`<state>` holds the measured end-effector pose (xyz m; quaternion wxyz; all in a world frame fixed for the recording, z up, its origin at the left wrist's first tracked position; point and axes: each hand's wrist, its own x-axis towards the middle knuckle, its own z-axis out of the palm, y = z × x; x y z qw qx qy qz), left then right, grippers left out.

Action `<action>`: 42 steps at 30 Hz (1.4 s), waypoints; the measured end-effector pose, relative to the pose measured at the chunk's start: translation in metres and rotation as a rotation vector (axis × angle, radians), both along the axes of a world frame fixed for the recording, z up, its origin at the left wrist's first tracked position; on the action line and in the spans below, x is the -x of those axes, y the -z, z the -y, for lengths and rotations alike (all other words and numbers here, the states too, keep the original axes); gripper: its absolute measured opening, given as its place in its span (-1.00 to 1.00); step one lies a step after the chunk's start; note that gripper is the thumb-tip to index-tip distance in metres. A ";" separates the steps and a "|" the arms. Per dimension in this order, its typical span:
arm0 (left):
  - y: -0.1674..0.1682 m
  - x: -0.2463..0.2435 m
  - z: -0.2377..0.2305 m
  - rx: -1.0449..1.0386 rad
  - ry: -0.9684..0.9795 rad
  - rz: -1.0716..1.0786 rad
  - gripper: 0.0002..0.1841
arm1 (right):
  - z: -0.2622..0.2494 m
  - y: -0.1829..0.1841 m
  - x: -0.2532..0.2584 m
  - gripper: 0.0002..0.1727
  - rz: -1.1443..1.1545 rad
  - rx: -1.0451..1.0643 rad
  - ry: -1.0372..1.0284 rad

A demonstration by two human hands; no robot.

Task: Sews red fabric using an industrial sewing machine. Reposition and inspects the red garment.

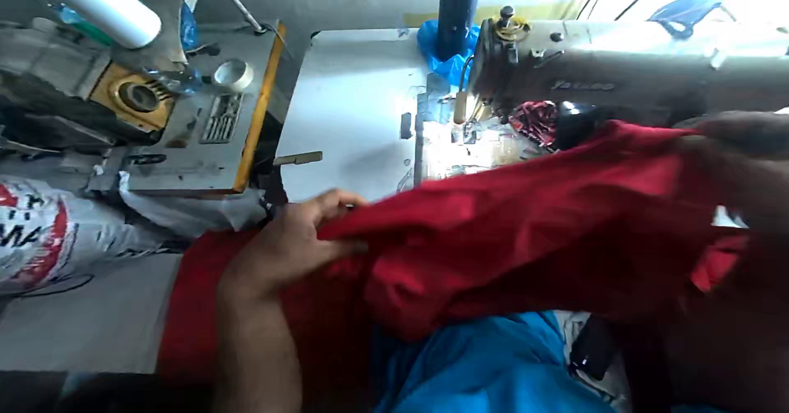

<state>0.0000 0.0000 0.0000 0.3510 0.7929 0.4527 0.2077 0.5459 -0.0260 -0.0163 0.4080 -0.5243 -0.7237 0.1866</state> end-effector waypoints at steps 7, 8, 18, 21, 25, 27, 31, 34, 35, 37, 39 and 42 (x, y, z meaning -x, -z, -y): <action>0.085 -0.031 -0.072 -0.145 -0.271 -0.204 -0.61 | -0.021 0.076 0.088 -0.72 0.301 0.156 0.434; 0.089 -0.032 -0.074 -0.130 -0.274 -0.190 -0.59 | -0.018 0.079 0.095 -0.75 0.275 0.143 0.416; 0.075 -0.037 -0.101 0.186 -0.226 -0.069 -0.67 | -0.053 0.120 0.140 -0.63 0.283 0.163 0.329; 0.072 -0.040 -0.099 0.128 -0.253 0.079 -0.75 | -0.052 0.121 0.130 -0.75 0.234 0.138 0.359; 0.078 -0.049 -0.079 -0.141 -0.187 0.193 -0.57 | -0.035 0.111 0.115 -0.77 0.231 0.113 0.451; 0.092 -0.055 -0.082 -0.183 -0.179 -0.002 -0.58 | -0.032 0.116 0.113 -0.76 0.279 0.200 0.452; 0.109 -0.060 -0.091 -0.173 -0.135 -0.187 -0.60 | -0.032 0.122 0.111 -0.76 0.308 0.215 0.464; 0.099 -0.069 -0.078 -0.218 -0.154 -0.209 -0.58 | -0.032 0.125 0.107 -0.76 0.247 0.195 0.440; 0.098 -0.075 -0.077 -0.257 -0.166 -0.219 -0.60 | -0.033 0.124 0.105 -0.75 0.226 0.195 0.425; 0.098 -0.087 -0.078 -0.333 -0.182 -0.229 -0.66 | -0.033 0.117 0.103 -0.70 0.216 0.215 0.404; 0.104 -0.098 -0.081 -0.380 -0.197 -0.234 -0.73 | -0.031 0.105 0.105 -0.67 0.221 0.200 0.407; 0.111 -0.107 -0.083 -0.403 -0.196 -0.225 -0.83 | -0.031 0.088 0.115 -0.70 0.199 0.138 0.380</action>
